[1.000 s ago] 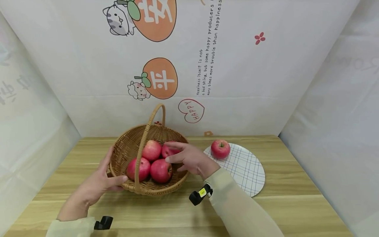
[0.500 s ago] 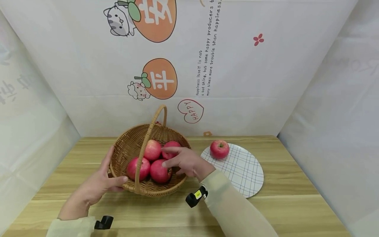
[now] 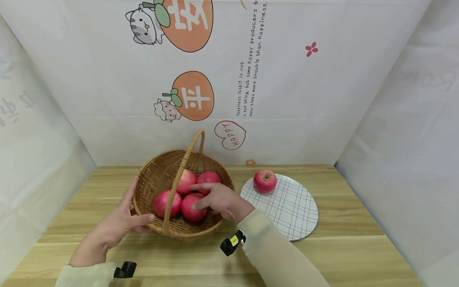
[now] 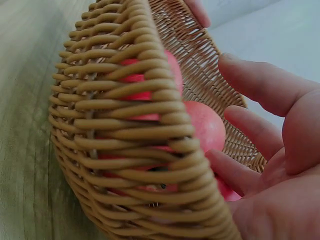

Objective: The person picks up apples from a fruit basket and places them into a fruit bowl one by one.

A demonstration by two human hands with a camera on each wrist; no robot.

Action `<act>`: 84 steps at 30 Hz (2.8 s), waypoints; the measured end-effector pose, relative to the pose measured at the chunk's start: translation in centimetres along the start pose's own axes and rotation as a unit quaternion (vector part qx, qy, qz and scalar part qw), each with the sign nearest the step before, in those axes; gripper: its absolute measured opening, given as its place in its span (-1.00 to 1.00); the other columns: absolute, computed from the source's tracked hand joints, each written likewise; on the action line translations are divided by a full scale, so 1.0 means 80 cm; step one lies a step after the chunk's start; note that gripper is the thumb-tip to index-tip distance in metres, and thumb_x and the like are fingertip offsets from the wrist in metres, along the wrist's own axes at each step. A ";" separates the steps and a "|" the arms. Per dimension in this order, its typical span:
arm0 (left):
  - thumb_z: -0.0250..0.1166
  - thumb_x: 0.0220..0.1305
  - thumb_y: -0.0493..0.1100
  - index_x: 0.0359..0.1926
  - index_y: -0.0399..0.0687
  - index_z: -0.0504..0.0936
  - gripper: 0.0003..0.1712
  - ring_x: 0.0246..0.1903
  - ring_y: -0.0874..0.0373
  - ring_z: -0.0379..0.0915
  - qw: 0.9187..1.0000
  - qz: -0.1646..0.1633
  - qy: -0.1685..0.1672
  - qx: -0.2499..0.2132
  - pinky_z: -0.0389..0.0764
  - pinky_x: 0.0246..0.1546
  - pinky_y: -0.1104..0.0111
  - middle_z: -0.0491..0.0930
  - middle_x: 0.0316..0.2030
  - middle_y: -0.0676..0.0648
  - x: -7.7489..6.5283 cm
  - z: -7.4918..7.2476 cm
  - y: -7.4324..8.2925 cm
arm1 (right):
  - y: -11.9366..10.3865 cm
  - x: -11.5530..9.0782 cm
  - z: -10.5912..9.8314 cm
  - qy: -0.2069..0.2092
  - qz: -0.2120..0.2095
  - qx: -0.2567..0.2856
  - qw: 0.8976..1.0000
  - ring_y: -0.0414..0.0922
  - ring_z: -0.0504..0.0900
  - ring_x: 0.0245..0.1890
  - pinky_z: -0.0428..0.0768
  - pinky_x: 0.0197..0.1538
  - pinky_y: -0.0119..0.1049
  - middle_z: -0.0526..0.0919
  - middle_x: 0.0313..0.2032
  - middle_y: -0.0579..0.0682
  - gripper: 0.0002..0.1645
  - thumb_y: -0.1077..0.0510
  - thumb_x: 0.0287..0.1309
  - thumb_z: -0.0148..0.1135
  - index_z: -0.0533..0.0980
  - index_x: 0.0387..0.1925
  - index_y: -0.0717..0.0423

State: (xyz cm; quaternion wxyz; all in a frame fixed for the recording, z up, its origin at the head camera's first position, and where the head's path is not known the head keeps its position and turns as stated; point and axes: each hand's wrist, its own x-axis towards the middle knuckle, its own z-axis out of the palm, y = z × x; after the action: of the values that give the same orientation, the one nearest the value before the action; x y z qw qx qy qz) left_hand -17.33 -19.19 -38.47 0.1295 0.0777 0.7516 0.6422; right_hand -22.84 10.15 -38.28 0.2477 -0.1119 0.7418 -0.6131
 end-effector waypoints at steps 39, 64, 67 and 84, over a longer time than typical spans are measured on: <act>0.45 0.22 0.03 0.38 -0.02 0.43 -0.25 0.37 -0.49 -0.10 0.946 0.180 0.046 0.265 0.26 0.04 -0.42 -0.46 0.56 0.08 0.003 -0.001 -0.007 | 0.017 0.020 0.025 0.027 -0.037 -0.123 0.991 0.01 0.52 -0.02 0.54 0.03 -0.15 0.50 0.10 0.02 -0.29 0.40 -0.19 0.53 0.65 0.08 -0.10; 0.22 0.36 -0.26 0.40 -0.12 0.38 -0.40 -0.15 -0.08 0.49 0.949 0.160 0.071 0.263 0.55 -0.27 0.19 -0.37 0.56 0.03 0.013 0.009 -0.014 | 0.008 0.019 0.014 -0.021 -0.011 0.042 0.999 0.12 0.53 0.04 0.64 -0.16 0.04 0.39 0.21 0.13 -0.31 0.37 -0.01 0.43 0.55 0.22 0.02; 0.21 0.35 -0.28 0.36 -0.10 0.43 -0.45 -0.56 0.15 0.28 0.948 0.158 0.070 0.266 0.44 -0.49 0.33 -0.26 0.56 -0.01 0.013 0.011 -0.014 | 0.005 0.018 0.012 -0.020 -0.011 0.043 0.999 0.12 0.53 0.04 0.64 -0.16 0.06 0.37 0.23 0.10 -0.32 0.35 0.00 0.44 0.56 0.22 -0.03; 0.23 0.42 -0.10 0.14 -0.03 0.51 -0.68 -0.26 -0.04 0.55 0.964 0.112 0.066 0.233 0.51 -0.22 0.16 -0.25 0.51 -0.15 0.015 0.009 -0.020 | -0.036 0.001 0.001 -0.027 -0.029 0.118 0.992 0.22 0.48 0.10 0.62 -0.09 0.11 0.34 0.26 0.20 -0.23 0.43 0.07 0.37 0.45 0.34 0.06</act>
State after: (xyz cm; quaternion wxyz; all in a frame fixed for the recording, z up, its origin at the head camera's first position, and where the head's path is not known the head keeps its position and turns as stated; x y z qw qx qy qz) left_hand -18.18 -18.41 -40.28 -0.0145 0.1466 0.8737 0.4636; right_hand -23.26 9.42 -35.53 0.2610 -0.1196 0.6537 -0.7002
